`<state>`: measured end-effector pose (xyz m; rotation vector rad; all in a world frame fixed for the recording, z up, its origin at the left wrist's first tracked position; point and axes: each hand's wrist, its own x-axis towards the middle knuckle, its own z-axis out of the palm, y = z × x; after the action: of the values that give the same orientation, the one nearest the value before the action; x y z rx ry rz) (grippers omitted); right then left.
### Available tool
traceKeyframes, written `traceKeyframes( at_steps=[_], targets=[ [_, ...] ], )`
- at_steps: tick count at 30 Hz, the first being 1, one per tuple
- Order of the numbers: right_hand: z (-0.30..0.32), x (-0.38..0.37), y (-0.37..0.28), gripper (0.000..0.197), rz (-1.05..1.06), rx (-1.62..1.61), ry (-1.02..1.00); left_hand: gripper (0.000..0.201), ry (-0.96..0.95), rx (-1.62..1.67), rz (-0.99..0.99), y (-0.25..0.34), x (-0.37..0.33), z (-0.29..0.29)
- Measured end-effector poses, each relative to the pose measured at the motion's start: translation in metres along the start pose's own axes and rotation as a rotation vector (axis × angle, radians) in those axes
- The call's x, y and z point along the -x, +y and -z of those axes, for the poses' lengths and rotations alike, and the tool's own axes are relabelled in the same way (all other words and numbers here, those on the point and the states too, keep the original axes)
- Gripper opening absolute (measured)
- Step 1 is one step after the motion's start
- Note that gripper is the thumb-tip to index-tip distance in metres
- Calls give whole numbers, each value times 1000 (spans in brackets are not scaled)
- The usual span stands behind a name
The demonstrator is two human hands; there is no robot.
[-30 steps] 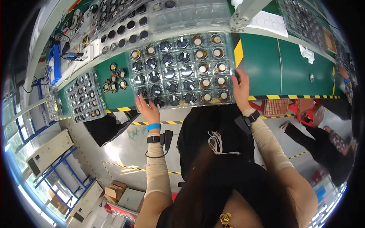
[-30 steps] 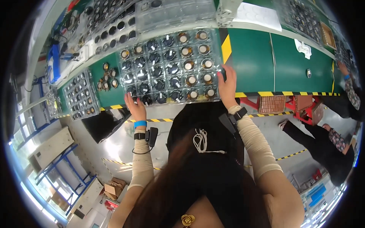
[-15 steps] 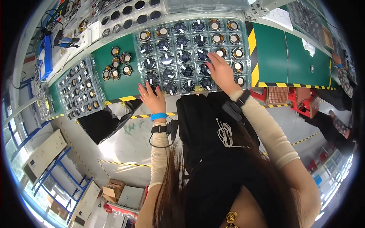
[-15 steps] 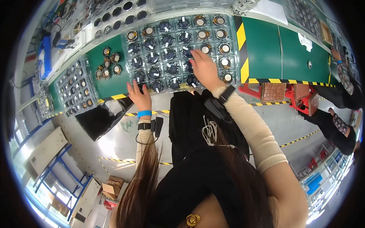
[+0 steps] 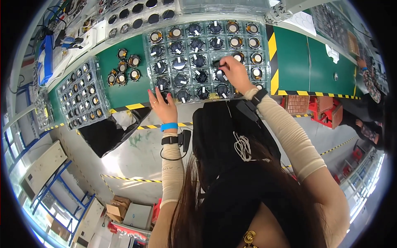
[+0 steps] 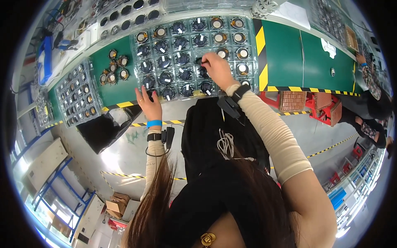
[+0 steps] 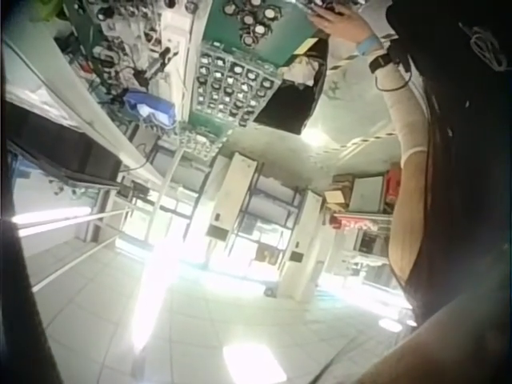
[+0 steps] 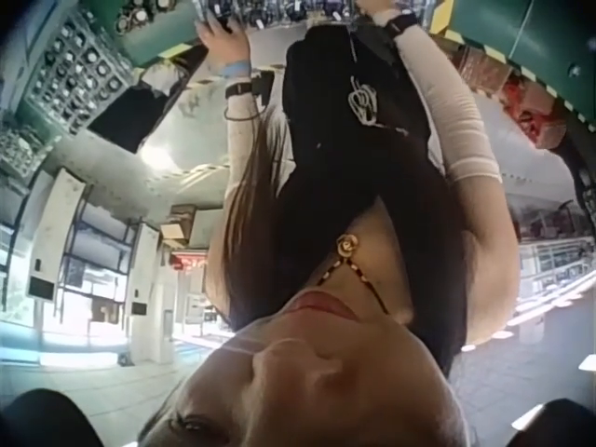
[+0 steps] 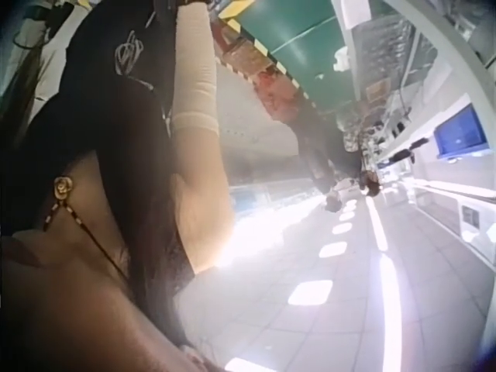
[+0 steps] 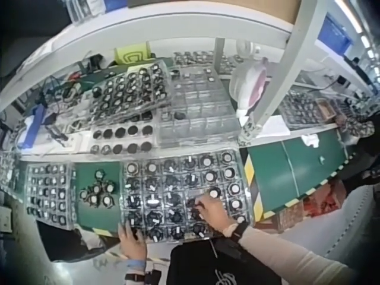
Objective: The person moves a tray of watch components, transfers the components onto the workbench, and then presses a white circular component into each watch case using a wooden stick.
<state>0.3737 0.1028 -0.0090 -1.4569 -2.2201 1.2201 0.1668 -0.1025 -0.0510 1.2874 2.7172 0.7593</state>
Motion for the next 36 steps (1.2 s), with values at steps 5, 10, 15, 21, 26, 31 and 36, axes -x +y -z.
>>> traceKeyframes(
  at_steps=[5,10,15,21,26,31,36],
  targets=[
    [-1,22,31,18,437,-171,163,51,-5,-2,-2,5,-4,-3],
    [4,21,33,19,407,-175,175,51,4,-7,4,8,-6,-7],
    [7,18,32,17,445,-102,253,51,5,-1,1,10,-5,-7],
    [7,20,29,15,487,-54,316,51,-4,2,9,12,-5,-6],
    [7,22,30,17,443,-53,305,51,5,-2,-5,11,-4,-9],
    [-1,18,30,11,270,-7,359,50,21,-14,-5,12,-2,-13],
    [-2,3,26,14,246,81,424,50,28,-23,-20,14,-3,-18]
  ],
)
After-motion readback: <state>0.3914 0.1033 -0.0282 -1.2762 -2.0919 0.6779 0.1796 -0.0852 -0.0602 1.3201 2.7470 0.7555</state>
